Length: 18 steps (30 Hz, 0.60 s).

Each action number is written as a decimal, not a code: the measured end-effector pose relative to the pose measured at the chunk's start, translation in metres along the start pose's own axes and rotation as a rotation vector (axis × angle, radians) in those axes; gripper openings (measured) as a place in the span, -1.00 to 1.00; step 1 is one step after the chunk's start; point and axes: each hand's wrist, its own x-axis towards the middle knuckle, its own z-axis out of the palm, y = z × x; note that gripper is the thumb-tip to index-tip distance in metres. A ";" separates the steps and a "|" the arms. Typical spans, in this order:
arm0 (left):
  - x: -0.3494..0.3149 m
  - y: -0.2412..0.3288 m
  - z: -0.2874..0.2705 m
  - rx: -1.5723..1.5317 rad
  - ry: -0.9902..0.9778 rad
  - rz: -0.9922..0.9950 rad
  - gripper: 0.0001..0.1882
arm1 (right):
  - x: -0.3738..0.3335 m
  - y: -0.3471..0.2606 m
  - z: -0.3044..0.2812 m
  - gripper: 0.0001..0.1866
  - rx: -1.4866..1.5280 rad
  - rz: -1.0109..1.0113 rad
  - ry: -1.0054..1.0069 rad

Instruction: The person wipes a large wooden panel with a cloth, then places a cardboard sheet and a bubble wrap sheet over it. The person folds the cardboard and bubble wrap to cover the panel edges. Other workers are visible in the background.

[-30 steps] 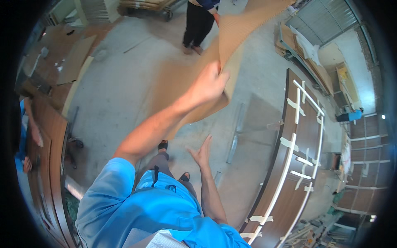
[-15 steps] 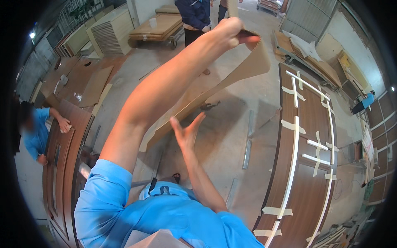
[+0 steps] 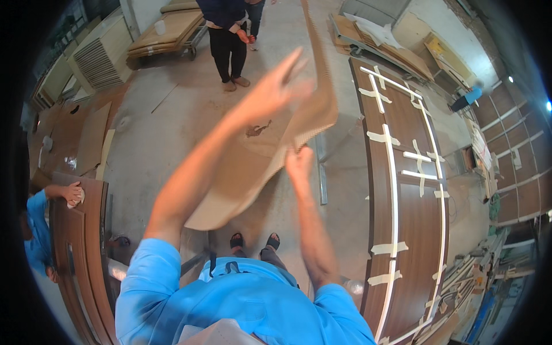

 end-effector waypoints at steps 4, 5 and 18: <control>-0.227 -0.026 0.050 0.445 -0.318 -0.391 0.32 | 0.015 -0.027 -0.049 -0.82 -0.004 -0.121 -0.108; -0.266 -0.031 0.066 0.438 -0.237 -0.435 0.24 | 0.023 -0.046 -0.052 -0.82 -0.079 -0.193 -0.127; -0.278 -0.033 0.067 -0.360 0.427 -0.792 -0.61 | -0.163 -0.044 -0.073 0.14 -0.011 -0.182 -0.394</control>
